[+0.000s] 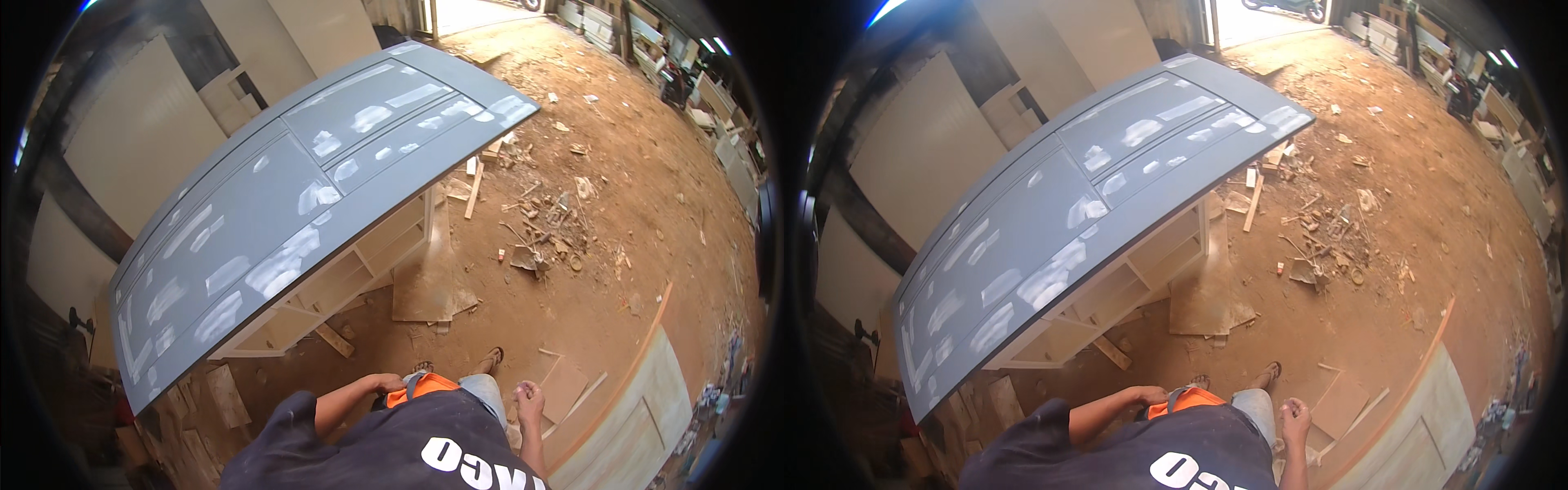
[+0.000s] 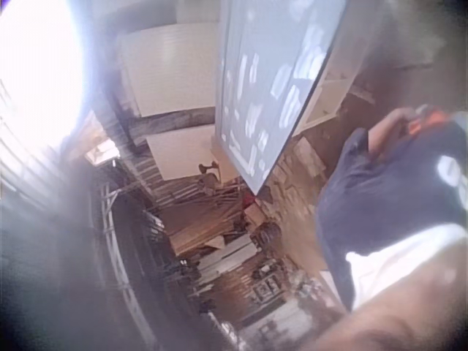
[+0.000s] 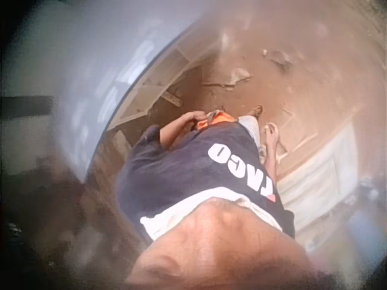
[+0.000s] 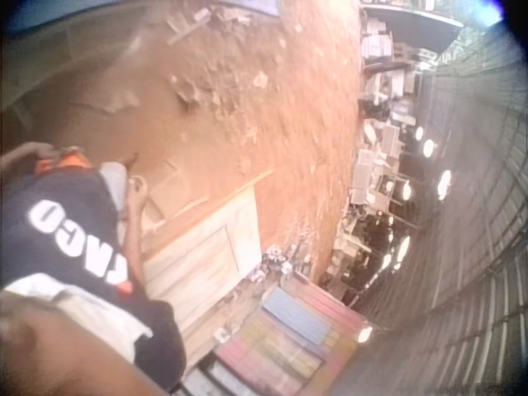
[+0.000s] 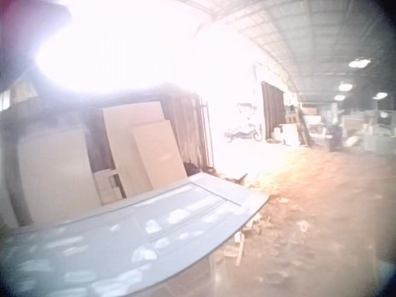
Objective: The person uses a heat gun to dry the surface of a wooden door, then sands the grooves of the door by hand, and finally lifts and rotates the door to inspect its other side.
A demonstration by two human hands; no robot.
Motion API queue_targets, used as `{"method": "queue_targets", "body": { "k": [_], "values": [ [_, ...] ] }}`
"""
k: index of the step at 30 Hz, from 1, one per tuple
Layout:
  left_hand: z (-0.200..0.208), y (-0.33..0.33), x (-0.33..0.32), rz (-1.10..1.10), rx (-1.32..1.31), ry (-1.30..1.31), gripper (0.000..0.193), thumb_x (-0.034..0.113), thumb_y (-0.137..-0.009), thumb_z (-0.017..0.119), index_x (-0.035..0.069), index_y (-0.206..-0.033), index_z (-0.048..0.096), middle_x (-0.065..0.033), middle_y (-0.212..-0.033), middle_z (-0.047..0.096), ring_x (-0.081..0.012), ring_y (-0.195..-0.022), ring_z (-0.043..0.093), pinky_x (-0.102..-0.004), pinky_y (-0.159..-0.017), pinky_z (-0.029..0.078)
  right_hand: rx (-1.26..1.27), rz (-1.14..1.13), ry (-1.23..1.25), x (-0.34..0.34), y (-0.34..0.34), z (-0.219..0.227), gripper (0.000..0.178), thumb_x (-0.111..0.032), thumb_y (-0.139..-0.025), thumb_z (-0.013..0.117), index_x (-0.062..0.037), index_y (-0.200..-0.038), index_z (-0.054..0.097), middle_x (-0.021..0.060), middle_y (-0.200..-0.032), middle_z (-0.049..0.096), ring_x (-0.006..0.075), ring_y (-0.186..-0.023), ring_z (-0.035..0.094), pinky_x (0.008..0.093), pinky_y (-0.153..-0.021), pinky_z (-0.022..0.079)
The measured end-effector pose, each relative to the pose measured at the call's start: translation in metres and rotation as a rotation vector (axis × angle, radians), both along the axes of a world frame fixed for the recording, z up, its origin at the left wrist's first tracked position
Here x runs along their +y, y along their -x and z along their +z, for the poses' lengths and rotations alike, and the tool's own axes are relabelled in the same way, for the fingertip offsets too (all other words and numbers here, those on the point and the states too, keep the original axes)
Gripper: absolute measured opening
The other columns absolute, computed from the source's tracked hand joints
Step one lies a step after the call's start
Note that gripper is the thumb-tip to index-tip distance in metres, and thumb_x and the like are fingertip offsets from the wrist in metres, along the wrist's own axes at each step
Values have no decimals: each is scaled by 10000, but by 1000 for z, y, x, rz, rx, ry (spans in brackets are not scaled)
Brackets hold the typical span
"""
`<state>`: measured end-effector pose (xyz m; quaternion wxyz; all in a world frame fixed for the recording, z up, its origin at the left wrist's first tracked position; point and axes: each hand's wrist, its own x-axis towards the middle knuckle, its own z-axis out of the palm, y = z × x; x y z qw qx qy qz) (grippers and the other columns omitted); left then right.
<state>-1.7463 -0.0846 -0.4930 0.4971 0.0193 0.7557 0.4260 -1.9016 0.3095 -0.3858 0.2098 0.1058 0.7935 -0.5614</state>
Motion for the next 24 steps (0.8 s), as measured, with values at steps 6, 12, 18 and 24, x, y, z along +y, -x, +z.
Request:
{"method": "queue_targets", "body": {
  "k": [6,12,18,24],
  "values": [
    [35,74,42,320,-164,20,631,511,-1014,376,-10,-1241,652,-219,-1292,643,-350,-1164,610,-424,-975,460,-54,35,85,3,136,-2,292,-126,-938,635,-8,-1201,590,54,-892,680,98,-712,619,222,-561,454],
    [23,140,74,288,-101,198,631,497,-956,425,-54,-1120,685,-283,-1140,678,-408,-1069,652,-455,-884,494,-102,1,52,37,235,27,252,-110,-947,625,19,-1164,613,67,-931,676,127,-755,637,251,-668,519],
    [39,164,90,342,-109,215,685,538,-931,453,-58,-1204,651,-285,-1279,622,-416,-1164,614,-458,-973,468,-70,80,-82,72,308,-12,226,-143,-951,603,-51,-1154,635,37,-875,671,100,-679,613,222,-541,451],
    [72,205,85,697,-211,66,704,571,-959,463,13,-1376,564,-217,-1446,529,-343,-1343,499,-420,-1103,377,-59,114,-30,43,339,-45,242,-106,-931,620,-31,-1161,628,51,-901,671,116,-715,624,252,-575,486]
  ]
}}
